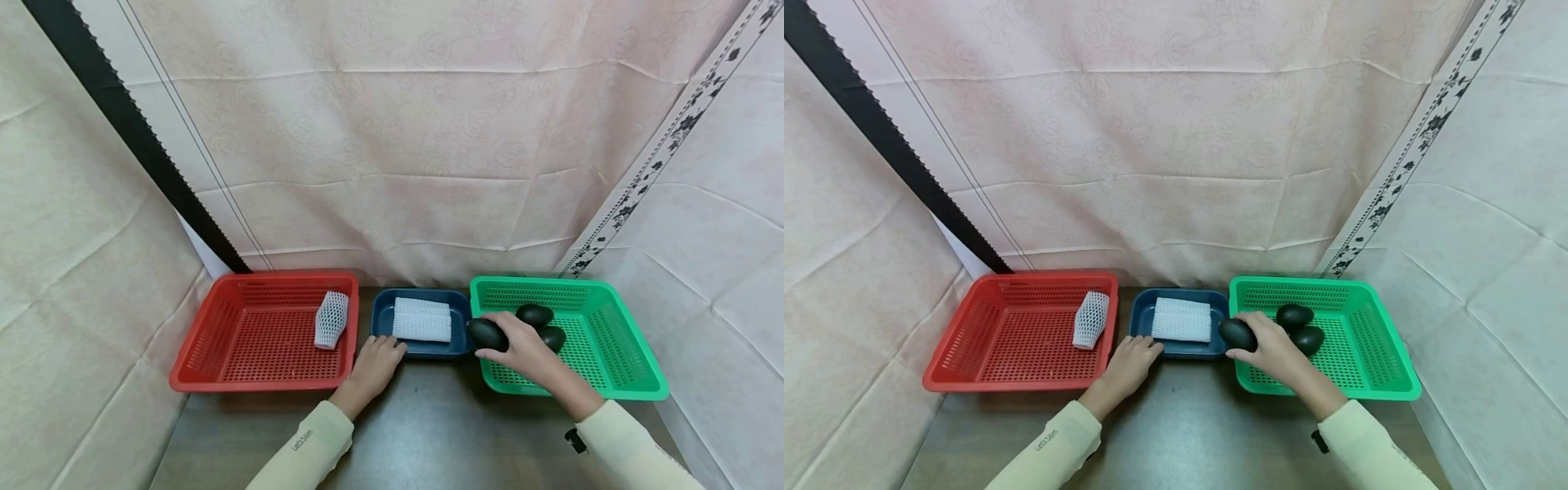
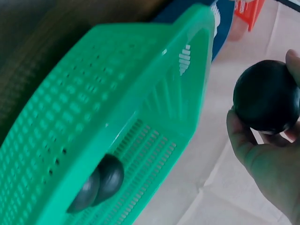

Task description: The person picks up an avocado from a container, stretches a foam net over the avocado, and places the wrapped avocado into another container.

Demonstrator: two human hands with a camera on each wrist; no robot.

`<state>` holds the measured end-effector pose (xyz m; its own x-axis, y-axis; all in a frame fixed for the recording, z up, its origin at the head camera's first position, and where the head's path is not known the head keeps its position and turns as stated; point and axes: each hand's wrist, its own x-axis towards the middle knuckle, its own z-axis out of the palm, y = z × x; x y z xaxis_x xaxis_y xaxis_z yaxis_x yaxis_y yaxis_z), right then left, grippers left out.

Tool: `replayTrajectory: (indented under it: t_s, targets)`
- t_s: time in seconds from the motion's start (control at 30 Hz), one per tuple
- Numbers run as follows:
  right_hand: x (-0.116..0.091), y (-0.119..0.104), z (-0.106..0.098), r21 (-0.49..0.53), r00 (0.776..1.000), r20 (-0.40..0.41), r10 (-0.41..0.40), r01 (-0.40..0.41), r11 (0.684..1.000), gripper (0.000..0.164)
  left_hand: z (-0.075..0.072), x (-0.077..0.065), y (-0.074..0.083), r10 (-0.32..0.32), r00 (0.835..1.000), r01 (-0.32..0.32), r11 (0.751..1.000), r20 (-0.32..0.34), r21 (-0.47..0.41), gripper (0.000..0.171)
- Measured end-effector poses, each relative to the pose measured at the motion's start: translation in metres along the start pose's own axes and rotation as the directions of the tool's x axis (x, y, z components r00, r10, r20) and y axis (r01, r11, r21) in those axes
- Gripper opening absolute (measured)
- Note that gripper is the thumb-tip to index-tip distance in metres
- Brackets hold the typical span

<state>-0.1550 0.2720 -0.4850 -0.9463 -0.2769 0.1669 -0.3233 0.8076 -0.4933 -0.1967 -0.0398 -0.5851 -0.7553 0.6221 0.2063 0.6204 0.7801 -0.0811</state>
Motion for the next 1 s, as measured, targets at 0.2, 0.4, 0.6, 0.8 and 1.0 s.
replayTrajectory:
  t_s: [0.2, 0.4, 0.6, 0.8, 1.0]
  targets:
    - [-0.001, -0.015, 0.012, 0.006, 1.000, -0.003, -0.009, 0.009, 1.000, 0.066, 0.000, 0.000, 0.000, 0.003, 1.000, -0.003, 1.000, -0.006, 0.001, 0.023]
    - [0.000, -0.027, 0.023, 0.013, 1.000, 0.007, -0.028, 0.028, 1.000, 0.068, 0.000, 0.001, 0.000, 0.007, 1.000, -0.008, 1.000, -0.006, -0.010, 0.023]
    - [-0.002, -0.039, 0.033, 0.021, 1.000, 0.019, -0.025, 0.024, 0.999, 0.071, -0.001, 0.001, -0.002, 0.006, 1.000, -0.006, 1.000, 0.010, -0.031, 0.024]
    - [-0.002, -0.047, 0.046, 0.007, 0.998, 0.051, -0.026, 0.026, 1.000, 0.071, -0.001, 0.001, -0.002, 0.007, 1.000, -0.006, 0.999, 0.019, -0.040, 0.024]
    - [-0.003, -0.053, 0.057, -0.034, 0.998, 0.066, -0.021, 0.024, 0.999, 0.069, -0.001, 0.000, -0.002, 0.005, 1.000, -0.004, 0.999, 0.021, -0.041, 0.024]
